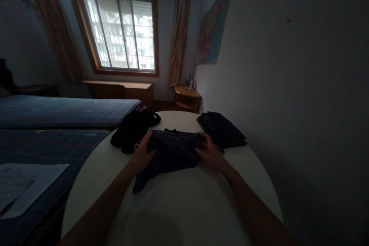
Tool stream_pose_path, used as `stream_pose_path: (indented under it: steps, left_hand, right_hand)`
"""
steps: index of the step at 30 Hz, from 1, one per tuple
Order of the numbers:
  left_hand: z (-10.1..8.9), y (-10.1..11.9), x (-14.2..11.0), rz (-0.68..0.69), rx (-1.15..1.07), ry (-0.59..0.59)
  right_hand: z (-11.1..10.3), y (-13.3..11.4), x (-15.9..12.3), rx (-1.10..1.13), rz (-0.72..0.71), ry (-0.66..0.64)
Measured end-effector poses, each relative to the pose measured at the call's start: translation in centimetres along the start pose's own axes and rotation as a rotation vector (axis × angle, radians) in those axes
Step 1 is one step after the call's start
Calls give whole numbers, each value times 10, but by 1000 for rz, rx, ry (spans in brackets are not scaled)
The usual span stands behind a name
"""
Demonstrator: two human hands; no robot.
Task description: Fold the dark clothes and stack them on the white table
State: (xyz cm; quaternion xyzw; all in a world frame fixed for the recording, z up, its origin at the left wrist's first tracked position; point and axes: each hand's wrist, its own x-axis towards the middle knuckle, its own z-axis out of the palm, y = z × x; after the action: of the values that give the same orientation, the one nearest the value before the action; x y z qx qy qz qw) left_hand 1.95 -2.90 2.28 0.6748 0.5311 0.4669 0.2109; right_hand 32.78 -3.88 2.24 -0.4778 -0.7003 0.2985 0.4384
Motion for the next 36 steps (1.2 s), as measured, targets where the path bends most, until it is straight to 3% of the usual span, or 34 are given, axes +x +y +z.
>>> stream_pose_path:
  steps: [2,4,10,12,14,17,21,25,29,32,36]
  left_hand:
    - [-3,0,1,13,17,25]
    - [-8,4,3,-15,10,62]
    - [-23,22,5,-208,-180,191]
    - [-23,25,5,-204,-242,228]
    - [-20,22,6,-183,-253,212]
    - [-12,10,6,-178,-175,116]
    - [-7,-4,2,-248,70,-19]
    - [-8,0,-4,-287,273,-132]
    - [-11,11,-3,-287,193,-177]
    - [-13,18,-2,-286,-30,-209]
    - [-10,19,-4,-292,-213,-282]
  right_hand:
    - [1,-2,-1,-55,3,-29]
    - [-3,-3,1,-55,12,45]
    - [-35,-7,11,163,85,520]
    - [-42,-11,12,239,76,591]
    - [-43,-13,11,322,40,543]
    - [-36,-10,8,376,-9,300]
    - [-29,2,4,177,62,30]
    - [-31,4,0,-136,121,-31]
    - [-32,3,-2,-336,100,-66]
    - [-31,5,1,-312,92,1]
    - [-40,7,9,-195,54,404]
